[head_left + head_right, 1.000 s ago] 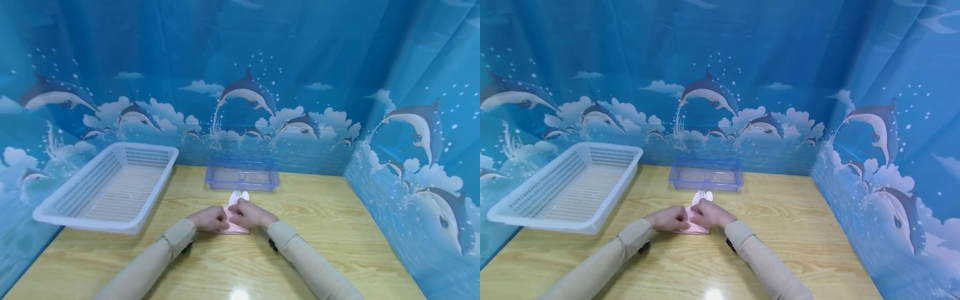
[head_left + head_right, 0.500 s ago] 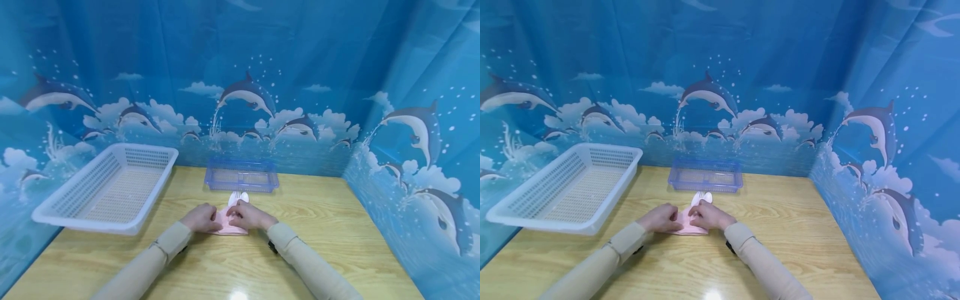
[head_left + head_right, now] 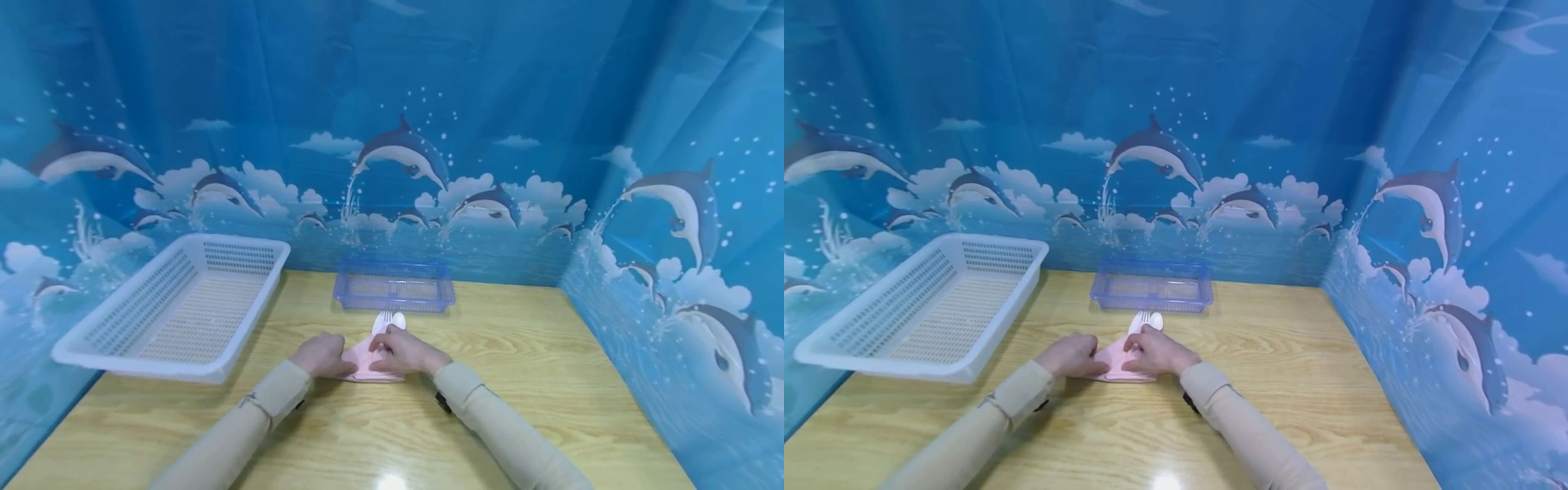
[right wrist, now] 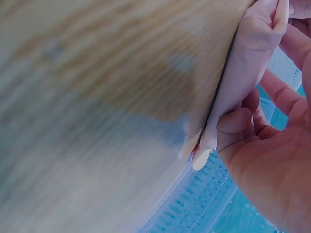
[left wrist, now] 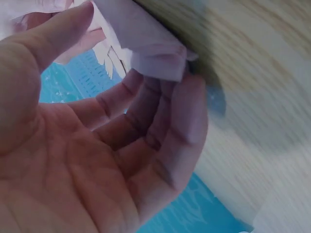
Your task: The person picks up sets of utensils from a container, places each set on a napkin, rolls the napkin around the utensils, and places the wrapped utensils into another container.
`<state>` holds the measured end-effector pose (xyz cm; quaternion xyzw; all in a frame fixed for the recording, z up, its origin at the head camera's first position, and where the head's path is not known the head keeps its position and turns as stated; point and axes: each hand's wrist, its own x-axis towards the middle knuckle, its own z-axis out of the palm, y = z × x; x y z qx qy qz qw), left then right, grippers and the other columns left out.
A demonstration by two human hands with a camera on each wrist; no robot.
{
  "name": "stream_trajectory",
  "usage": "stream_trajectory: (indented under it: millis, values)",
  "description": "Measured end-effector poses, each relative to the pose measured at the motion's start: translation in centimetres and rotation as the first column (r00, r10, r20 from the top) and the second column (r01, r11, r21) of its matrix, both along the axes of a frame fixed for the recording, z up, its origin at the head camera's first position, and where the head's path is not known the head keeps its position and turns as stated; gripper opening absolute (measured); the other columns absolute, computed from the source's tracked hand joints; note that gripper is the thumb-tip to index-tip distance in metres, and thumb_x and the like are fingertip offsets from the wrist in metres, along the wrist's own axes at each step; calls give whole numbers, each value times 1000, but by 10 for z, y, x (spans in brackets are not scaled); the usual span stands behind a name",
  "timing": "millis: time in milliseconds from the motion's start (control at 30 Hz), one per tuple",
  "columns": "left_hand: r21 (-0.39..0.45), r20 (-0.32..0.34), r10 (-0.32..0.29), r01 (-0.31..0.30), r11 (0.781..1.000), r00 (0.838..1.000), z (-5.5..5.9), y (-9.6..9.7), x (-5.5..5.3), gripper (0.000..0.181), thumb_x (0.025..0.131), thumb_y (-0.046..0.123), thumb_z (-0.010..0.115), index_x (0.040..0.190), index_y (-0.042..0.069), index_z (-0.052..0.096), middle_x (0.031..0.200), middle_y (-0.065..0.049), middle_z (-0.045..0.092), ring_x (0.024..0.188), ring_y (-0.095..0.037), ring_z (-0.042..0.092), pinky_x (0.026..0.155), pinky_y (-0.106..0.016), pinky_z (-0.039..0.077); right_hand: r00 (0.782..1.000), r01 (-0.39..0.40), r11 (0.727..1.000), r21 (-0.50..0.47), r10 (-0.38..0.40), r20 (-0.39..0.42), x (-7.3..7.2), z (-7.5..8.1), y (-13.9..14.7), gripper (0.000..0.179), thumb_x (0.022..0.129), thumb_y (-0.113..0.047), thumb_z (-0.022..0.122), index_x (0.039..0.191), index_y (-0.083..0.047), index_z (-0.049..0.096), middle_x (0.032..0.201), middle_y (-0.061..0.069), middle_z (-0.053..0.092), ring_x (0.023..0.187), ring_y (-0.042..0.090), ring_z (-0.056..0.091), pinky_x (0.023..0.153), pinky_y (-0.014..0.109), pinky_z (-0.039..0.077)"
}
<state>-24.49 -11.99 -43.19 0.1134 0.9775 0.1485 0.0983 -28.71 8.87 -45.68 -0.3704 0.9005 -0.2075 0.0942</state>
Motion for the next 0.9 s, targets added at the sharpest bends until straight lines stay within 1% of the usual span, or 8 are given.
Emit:
stream_trajectory:
  millis: [100, 300, 400, 533, 667, 800, 900]
  values:
    - [29, 12, 12, -12, 999, 1000, -2, 0, -1, 34, 83, 35, 75, 72, 10, 55, 65, -3, 55, 58, -17, 49, 51, -28, 39, 1000, 15, 1000, 16, -15, -10, 0, 0, -2, 37, 87, -36, 73, 116, -13, 67, 97, 1, 52, 81, 8, 45, 70, 19, 43]
    - [131, 33, 47, -51, 990, 998, -9, -1, -4, 28, 85, 27, 72, 71, 10, 55, 64, -2, 54, 57, -16, 48, 50, -26, 36, 1000, 21, 999, 30, -21, -15, 0, -1, -3, 37, 87, -39, 73, 116, -15, 67, 96, 1, 52, 81, 8, 44, 69, 19, 42]
    - [165, 59, 41, -50, 985, 997, -12, -1, -5, 25, 86, 25, 70, 70, 11, 56, 63, -1, 54, 56, -15, 48, 50, -25, 36, 1000, 14, 1000, 27, -14, -14, 1, -1, -3, 38, 87, -39, 72, 115, -14, 66, 95, 2, 51, 80, 9, 43, 68, 19, 42]
    - [204, 82, 17, -33, 978, 996, -12, 1, -5, 23, 89, 20, 66, 69, 11, 58, 61, -1, 54, 54, -15, 48, 48, -24, 36, 1000, 8, 1000, 23, -8, -17, 1, -1, -2, 39, 87, -40, 72, 115, -14, 66, 95, 2, 51, 80, 9, 44, 67, 19, 42]
    - [209, 95, -5, -15, 978, 995, -10, 2, -5, 23, 92, 19, 63, 71, 10, 60, 60, -1, 54, 53, -13, 47, 48, -23, 37, 1000, 4, 1000, 22, -4, -11, 0, 0, 0, 36, 90, -34, 70, 118, -12, 65, 96, 3, 52, 79, 9, 43, 68, 20, 41]
    - [193, 110, -2, -19, 981, 994, -8, 4, -5, 20, 93, 19, 61, 75, 9, 62, 62, -1, 55, 54, -13, 48, 48, -23, 38, 1000, -23, 1000, 6, 23, -12, 0, 1, 1, 32, 92, -25, 67, 119, -8, 65, 94, 4, 52, 78, 9, 43, 68, 20, 40]
    - [204, 113, -2, -21, 979, 994, -6, 4, -5, 17, 94, 18, 61, 81, 7, 64, 65, -3, 56, 57, -14, 50, 51, -24, 40, 999, -46, 999, -4, 46, -23, 0, 3, 1, 31, 93, -21, 66, 120, -6, 65, 94, 5, 54, 79, 10, 44, 69, 20, 41]
